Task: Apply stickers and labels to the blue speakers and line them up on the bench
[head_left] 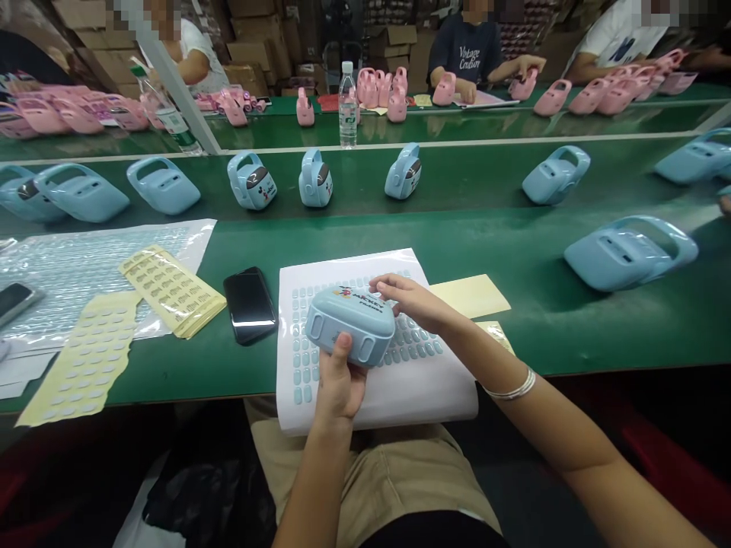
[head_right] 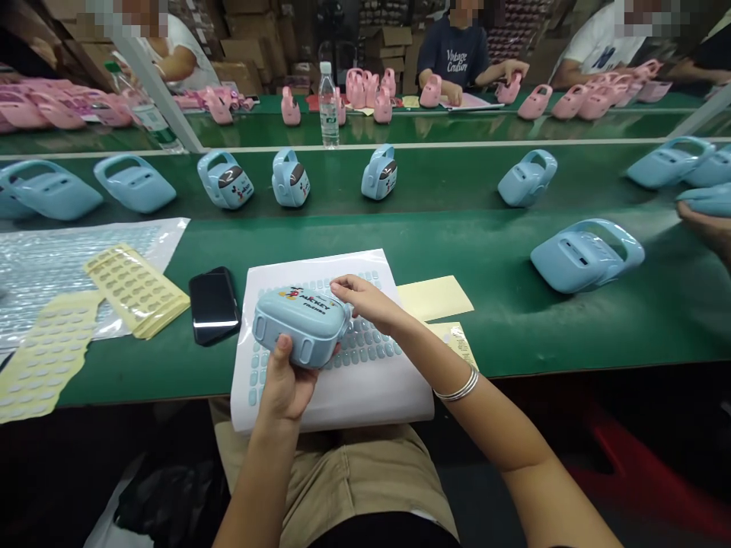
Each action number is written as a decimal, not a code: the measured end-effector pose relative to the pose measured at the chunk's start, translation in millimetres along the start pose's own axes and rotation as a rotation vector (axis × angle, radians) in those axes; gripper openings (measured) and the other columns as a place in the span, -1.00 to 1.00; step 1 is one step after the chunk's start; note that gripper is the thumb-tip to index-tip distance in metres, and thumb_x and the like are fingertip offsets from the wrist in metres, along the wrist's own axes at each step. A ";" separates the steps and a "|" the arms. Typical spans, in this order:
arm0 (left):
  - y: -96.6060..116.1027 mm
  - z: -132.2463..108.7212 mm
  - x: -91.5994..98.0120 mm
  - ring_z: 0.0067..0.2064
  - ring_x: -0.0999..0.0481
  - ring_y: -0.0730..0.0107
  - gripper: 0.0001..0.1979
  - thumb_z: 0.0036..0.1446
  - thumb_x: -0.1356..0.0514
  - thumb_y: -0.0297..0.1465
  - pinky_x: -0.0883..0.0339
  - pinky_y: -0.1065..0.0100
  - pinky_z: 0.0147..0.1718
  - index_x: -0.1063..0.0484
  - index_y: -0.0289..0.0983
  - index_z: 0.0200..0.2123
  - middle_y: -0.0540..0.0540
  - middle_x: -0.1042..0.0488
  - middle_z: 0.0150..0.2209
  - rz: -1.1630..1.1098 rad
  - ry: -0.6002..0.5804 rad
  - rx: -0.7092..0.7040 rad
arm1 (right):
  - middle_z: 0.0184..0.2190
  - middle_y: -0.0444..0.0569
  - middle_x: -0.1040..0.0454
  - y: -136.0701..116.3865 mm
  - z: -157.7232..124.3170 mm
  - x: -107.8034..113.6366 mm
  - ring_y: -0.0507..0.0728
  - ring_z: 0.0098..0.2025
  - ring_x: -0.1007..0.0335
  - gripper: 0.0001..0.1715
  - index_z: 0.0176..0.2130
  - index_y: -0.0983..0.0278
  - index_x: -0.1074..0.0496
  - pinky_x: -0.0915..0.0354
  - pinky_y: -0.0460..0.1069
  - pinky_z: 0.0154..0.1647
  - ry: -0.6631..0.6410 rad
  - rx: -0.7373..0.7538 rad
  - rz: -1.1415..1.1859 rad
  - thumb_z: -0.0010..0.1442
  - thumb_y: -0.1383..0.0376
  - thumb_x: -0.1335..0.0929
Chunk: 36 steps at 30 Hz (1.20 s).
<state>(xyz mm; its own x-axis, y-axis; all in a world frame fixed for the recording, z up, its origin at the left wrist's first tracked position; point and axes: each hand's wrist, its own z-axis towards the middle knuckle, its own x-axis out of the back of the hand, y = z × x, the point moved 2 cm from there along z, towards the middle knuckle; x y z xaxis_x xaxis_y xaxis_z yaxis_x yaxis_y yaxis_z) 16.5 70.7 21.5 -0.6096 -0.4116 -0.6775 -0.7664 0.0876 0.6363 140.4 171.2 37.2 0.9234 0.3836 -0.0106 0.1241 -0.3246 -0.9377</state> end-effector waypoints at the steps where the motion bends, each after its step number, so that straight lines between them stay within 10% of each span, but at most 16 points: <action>1: 1.9 2.3 3.6 -0.07 -0.53 0.05 0.01 -0.44 -0.49 -0.11 -0.49 0.18 -0.22 -0.24 -0.08 0.17 -0.14 -0.52 -0.03 -0.019 -0.016 0.038 | -0.28 -0.07 -0.44 -0.1 2.2 -1.0 0.00 -0.34 -0.29 -0.83 -0.27 0.27 -0.41 -0.13 -0.14 -0.50 -0.025 -0.024 0.026 0.09 0.25 -0.36; 8: 21.0 29.0 9.8 -0.12 -0.56 0.07 -0.48 0.28 0.11 -0.07 -0.49 0.20 -0.30 -0.20 -0.20 0.18 -0.25 -0.49 -0.04 -0.050 -0.096 0.261 | -0.57 -0.22 -0.30 -62.0 12.3 -21.5 -0.10 -0.61 -0.11 -0.67 -0.15 0.35 -0.39 -0.18 -0.15 -0.58 -0.108 0.084 0.218 0.00 0.43 -0.35; 14: 18.1 39.4 18.8 0.08 -0.44 0.20 -0.45 0.13 -0.21 -0.20 -0.38 0.26 -0.06 -0.11 -0.14 0.14 -0.25 -0.29 0.16 0.185 0.060 -0.148 | -0.28 -0.04 -0.46 -135.9 97.0 -12.0 -0.01 -0.36 -0.39 -0.59 0.00 0.41 -0.35 -0.35 -0.09 -0.31 0.260 0.274 -0.259 0.12 0.48 -0.35; 21: 10.3 35.1 24.2 0.03 -0.46 0.20 -0.43 0.06 -0.26 -0.17 -0.35 0.22 -0.04 -0.15 -0.18 0.08 -0.22 -0.35 0.03 0.190 0.081 -0.174 | -0.01 0.03 -0.39 -180.4 199.8 12.9 0.14 -0.06 -0.39 -0.60 0.03 0.31 -0.33 -0.39 0.13 -0.08 0.420 0.236 -0.545 0.26 0.17 -0.31; 29: 6.6 33.2 23.9 0.05 -0.44 0.10 -0.36 -0.03 -0.30 -0.12 -0.34 0.18 -0.05 -0.16 -0.20 0.07 -0.25 -0.37 0.00 0.137 0.140 -0.137 | 0.01 0.05 -0.38 -185.7 239.8 20.2 0.15 -0.04 -0.38 -0.60 0.03 0.31 -0.33 -0.38 0.14 -0.05 0.521 0.370 -0.992 0.26 0.17 -0.31; 36: -3.9 37.6 28.5 0.00 -0.45 0.02 -0.21 -0.23 -0.36 0.04 -0.35 0.18 -0.13 -0.21 -0.20 0.02 -0.28 -0.37 -0.05 0.117 0.188 -0.133 | 0.10 0.29 -0.28 -215.9 262.9 -81.9 0.33 0.14 -0.20 -0.64 0.05 0.44 -0.32 -0.21 0.21 0.08 0.341 0.797 -1.417 0.26 0.44 -0.24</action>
<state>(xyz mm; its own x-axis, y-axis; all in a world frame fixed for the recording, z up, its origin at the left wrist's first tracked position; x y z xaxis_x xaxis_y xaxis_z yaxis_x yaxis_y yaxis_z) -5.6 92.7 -14.2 -0.6347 -0.5683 -0.5235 -0.6517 0.0296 0.7579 -57.6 437.2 149.2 0.2929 -0.2597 0.9202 0.7737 0.6298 -0.0685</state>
